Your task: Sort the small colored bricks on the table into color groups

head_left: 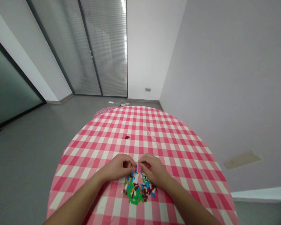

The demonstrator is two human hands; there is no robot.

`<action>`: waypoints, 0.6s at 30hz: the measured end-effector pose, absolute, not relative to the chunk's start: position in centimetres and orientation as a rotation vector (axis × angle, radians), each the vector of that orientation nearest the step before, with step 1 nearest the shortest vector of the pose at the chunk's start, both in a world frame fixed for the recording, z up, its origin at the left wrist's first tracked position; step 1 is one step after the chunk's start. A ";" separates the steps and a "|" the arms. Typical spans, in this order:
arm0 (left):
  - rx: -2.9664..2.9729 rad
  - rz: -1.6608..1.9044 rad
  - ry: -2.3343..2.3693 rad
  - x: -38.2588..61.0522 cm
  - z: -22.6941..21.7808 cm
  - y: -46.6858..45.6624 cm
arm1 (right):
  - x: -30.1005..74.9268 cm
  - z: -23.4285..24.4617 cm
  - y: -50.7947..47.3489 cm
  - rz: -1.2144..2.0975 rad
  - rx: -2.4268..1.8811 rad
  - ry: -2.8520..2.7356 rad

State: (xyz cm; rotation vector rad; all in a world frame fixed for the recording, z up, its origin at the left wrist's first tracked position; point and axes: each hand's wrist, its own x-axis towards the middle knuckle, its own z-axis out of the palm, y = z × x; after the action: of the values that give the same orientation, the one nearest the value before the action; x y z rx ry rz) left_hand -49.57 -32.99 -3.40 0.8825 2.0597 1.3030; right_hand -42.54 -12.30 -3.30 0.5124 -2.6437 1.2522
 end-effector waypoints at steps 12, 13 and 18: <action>1.087 1.383 2.291 -49.0 -3.1 -32.2 | -42.6 -3.8 -12.8 1.451 0.320 -2.630; 1.089 1.395 2.293 -49.0 -3.2 -32.1 | -42.6 -3.9 -12.8 1.480 0.302 -2.625; 1.081 1.425 2.326 -48.9 -3.4 -31.8 | -42.6 -4.2 -12.8 1.549 0.259 -2.590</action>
State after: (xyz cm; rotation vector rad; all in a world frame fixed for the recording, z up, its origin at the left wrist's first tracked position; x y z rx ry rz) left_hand -48.91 -31.84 -3.41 1.0815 2.3259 1.4250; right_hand -42.64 -12.78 -4.25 0.2592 -2.5896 1.5486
